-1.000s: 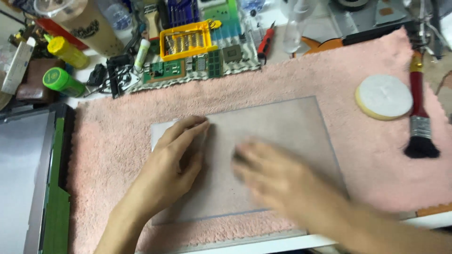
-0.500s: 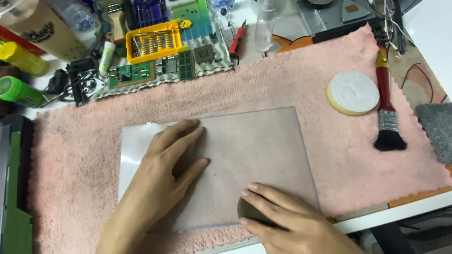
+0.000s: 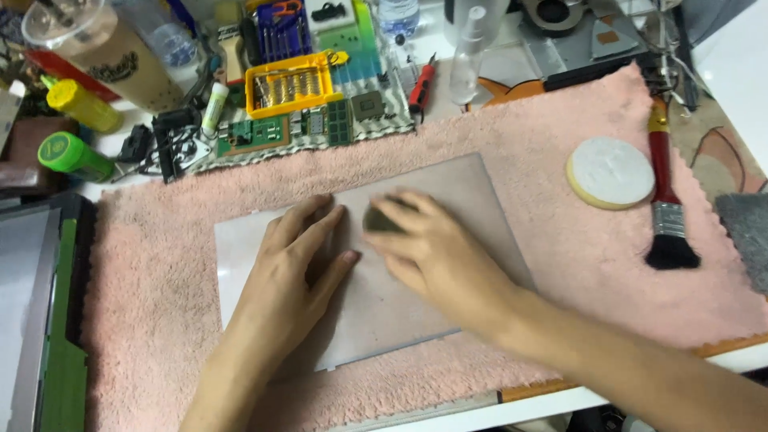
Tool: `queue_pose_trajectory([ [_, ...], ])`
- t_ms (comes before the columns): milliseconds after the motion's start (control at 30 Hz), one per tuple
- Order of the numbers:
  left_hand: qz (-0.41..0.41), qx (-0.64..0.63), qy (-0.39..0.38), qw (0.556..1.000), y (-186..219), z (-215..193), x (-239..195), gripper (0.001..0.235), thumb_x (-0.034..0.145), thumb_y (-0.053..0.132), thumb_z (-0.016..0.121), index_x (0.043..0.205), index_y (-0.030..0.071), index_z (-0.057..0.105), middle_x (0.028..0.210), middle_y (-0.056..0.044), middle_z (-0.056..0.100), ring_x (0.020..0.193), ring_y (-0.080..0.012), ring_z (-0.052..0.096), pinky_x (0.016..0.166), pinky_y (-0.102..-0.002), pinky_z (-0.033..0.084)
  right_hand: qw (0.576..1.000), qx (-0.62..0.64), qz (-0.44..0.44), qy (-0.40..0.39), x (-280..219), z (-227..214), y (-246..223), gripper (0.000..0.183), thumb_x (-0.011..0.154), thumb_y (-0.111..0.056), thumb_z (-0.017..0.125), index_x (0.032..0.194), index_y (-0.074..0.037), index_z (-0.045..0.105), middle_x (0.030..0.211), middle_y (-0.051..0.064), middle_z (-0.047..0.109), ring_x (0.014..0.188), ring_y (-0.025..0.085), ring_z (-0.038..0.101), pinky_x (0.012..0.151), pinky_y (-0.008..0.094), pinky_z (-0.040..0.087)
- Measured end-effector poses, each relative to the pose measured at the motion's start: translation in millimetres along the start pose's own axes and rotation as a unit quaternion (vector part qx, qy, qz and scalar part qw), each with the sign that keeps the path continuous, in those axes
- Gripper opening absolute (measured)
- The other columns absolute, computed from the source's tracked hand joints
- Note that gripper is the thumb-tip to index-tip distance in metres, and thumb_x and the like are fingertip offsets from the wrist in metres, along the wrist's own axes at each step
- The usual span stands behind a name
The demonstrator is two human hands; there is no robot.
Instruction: The person scrubs a rectangular surface on a pink towel using a green sponge, then switches to a gray scrubbing pad, and finally uses a white circular pad to wipe the same area. The hands move across the surface in repeated scrubbing motions throughout the clip.
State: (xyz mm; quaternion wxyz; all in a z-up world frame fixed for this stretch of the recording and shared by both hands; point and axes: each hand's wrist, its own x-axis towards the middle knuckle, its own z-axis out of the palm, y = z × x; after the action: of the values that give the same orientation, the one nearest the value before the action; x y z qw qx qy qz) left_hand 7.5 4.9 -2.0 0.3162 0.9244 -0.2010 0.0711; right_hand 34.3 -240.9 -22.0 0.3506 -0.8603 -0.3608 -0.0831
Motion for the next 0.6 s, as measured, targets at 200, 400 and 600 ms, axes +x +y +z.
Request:
queue_pose_trajectory([
  [200, 0.034, 0.009, 0.023, 0.999, -4, 2, 0, 0.057, 0.106, 0.024, 0.081, 0.154, -0.002, 0.067, 0.162, -0.023, 0.062, 0.146, -0.0434, 0.061, 0.121, -0.056, 0.049, 0.994, 0.018, -0.071, -0.083, -89, -16, -55, 0.028, 0.107, -0.015, 0.079, 0.134, -0.008, 0.081, 0.166, 0.026, 0.061, 0.157, 0.048, 0.051, 0.132, 0.053, 0.042],
  [400, 0.024, -0.002, 0.024, 0.999, -6, 5, -1, 0.057, 0.106, 0.026, 0.081, 0.153, -0.003, 0.069, 0.161, -0.022, 0.063, 0.148, -0.0418, 0.06, 0.123, -0.054, 0.047, 0.999, -0.043, 0.0, 0.01, 8, -30, 3, 0.039, 0.108, -0.019, 0.077, 0.146, -0.013, 0.081, 0.164, 0.018, 0.07, 0.152, 0.044, 0.06, 0.128, 0.061, 0.046],
  [600, 0.016, 0.009, 0.026, 1.0, -7, 6, -1, 0.058, 0.104, 0.029, 0.081, 0.153, -0.001, 0.069, 0.161, -0.021, 0.063, 0.145, -0.0428, 0.06, 0.119, -0.056, 0.049, 0.992, -0.023, 0.119, -0.044, -25, -38, -18, 0.037, 0.107, -0.025, 0.073, 0.142, -0.021, 0.084, 0.169, 0.011, 0.066, 0.16, 0.04, 0.054, 0.129, 0.068, 0.039],
])
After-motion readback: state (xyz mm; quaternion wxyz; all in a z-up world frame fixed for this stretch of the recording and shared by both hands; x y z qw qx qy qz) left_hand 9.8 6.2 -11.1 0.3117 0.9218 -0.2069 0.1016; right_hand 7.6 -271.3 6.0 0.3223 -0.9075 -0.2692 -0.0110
